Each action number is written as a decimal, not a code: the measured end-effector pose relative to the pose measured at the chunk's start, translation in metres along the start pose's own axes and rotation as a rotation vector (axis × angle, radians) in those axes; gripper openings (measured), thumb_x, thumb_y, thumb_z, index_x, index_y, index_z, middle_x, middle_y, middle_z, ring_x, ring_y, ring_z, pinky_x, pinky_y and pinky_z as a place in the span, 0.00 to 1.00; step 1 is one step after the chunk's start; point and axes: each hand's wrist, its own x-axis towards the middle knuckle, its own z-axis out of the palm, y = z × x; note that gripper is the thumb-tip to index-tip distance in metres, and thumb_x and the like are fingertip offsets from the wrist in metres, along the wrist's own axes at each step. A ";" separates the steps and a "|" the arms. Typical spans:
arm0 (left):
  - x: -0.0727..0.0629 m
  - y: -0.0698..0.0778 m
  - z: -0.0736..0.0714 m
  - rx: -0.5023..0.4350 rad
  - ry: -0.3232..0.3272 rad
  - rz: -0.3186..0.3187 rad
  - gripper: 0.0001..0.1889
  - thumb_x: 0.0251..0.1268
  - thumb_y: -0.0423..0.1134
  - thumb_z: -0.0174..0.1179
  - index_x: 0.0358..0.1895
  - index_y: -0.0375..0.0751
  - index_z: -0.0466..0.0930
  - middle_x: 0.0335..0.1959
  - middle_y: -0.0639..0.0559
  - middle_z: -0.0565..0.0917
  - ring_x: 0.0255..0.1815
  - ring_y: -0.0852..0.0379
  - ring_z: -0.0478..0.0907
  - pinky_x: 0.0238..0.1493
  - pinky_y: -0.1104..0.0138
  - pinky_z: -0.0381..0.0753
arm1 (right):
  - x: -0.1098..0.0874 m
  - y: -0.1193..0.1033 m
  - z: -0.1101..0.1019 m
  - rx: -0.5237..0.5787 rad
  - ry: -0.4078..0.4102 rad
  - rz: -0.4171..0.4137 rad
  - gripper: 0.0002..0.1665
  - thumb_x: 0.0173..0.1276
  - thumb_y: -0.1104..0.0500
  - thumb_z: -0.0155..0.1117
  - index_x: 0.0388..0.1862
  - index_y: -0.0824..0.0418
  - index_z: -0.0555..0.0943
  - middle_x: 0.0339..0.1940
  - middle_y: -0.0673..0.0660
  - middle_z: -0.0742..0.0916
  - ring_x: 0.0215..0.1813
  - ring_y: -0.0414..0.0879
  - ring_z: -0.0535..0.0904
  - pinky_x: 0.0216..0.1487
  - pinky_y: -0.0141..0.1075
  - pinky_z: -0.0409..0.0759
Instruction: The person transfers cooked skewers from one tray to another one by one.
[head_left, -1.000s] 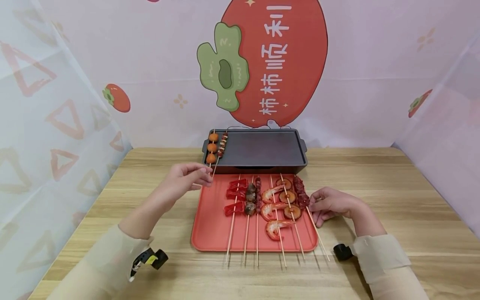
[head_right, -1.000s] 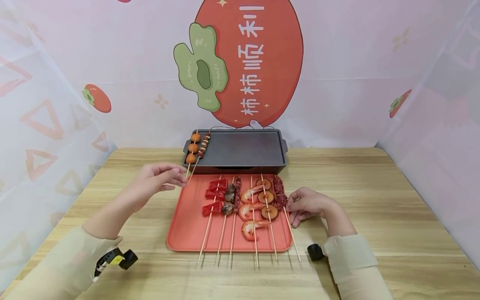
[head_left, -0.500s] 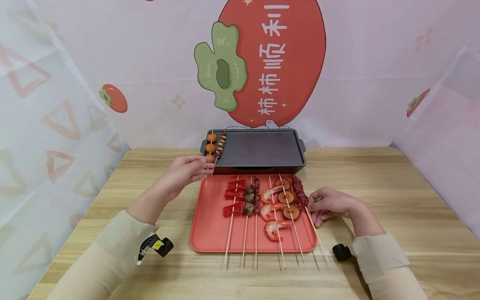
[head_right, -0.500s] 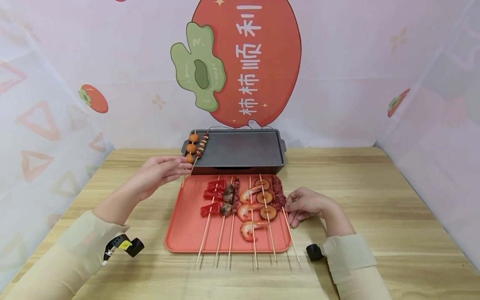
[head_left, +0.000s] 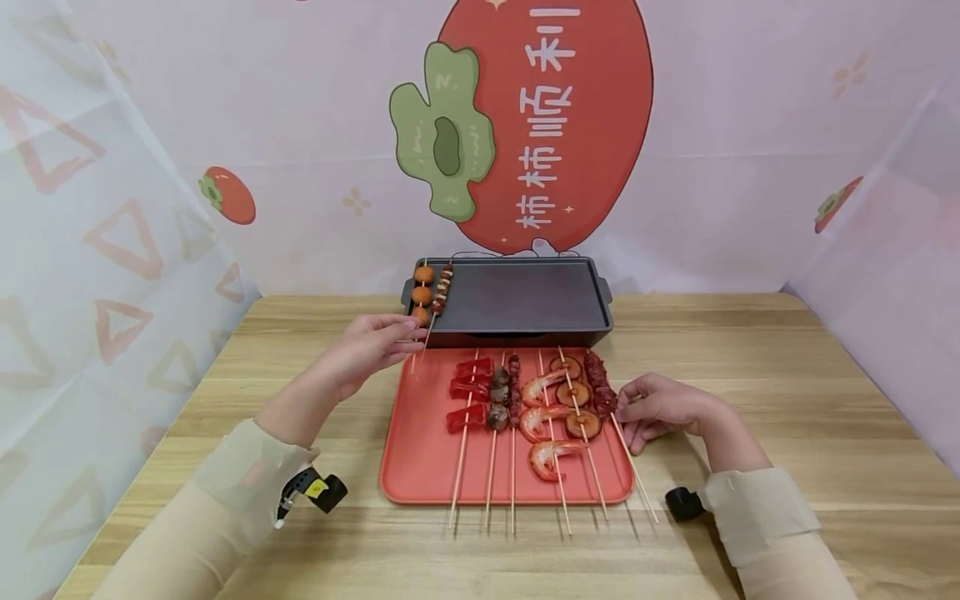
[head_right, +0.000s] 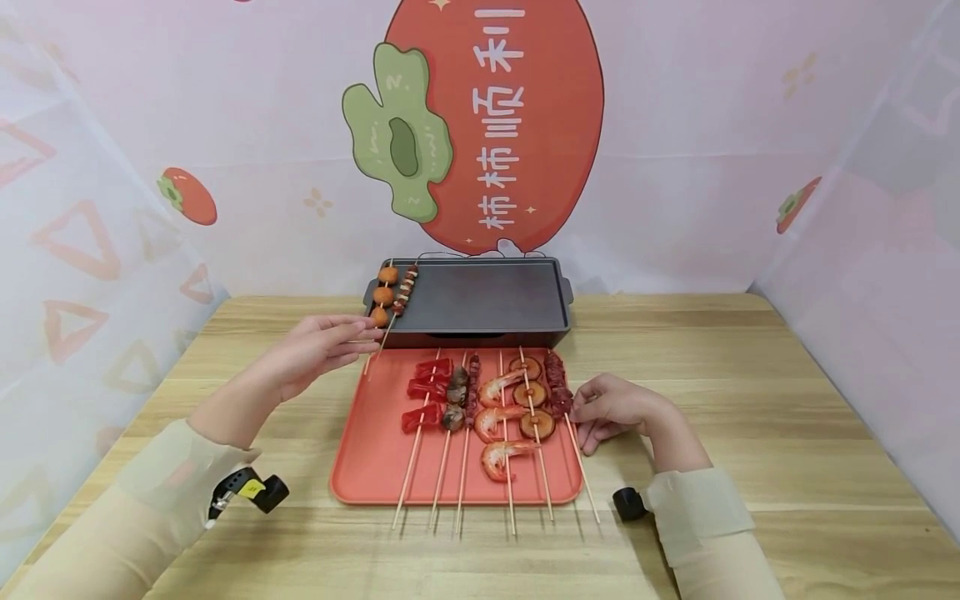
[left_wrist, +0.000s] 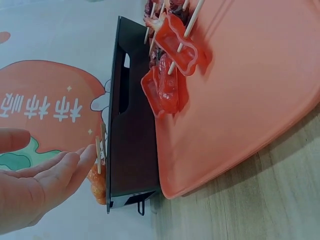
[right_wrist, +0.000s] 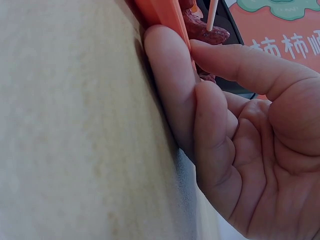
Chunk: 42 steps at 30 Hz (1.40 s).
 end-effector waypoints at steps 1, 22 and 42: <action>0.000 0.000 0.000 0.002 -0.003 0.000 0.28 0.81 0.40 0.43 0.75 0.27 0.55 0.73 0.32 0.66 0.73 0.38 0.67 0.76 0.52 0.62 | 0.000 0.000 0.000 0.001 0.001 0.001 0.06 0.71 0.65 0.55 0.36 0.68 0.75 0.25 0.57 0.87 0.26 0.43 0.86 0.26 0.26 0.80; 0.000 0.007 0.006 0.094 -0.055 -0.022 0.27 0.80 0.40 0.44 0.75 0.28 0.55 0.76 0.32 0.59 0.77 0.36 0.59 0.78 0.47 0.57 | 0.000 -0.003 0.002 0.019 -0.003 0.003 0.05 0.72 0.65 0.55 0.37 0.68 0.75 0.24 0.56 0.87 0.26 0.44 0.86 0.28 0.29 0.83; 0.018 -0.005 0.028 -0.103 -0.072 -0.180 0.32 0.80 0.44 0.44 0.76 0.31 0.44 0.74 0.31 0.58 0.72 0.34 0.67 0.75 0.51 0.66 | 0.000 -0.001 0.002 0.014 0.010 0.011 0.05 0.71 0.65 0.56 0.36 0.68 0.76 0.24 0.56 0.87 0.25 0.43 0.86 0.28 0.27 0.83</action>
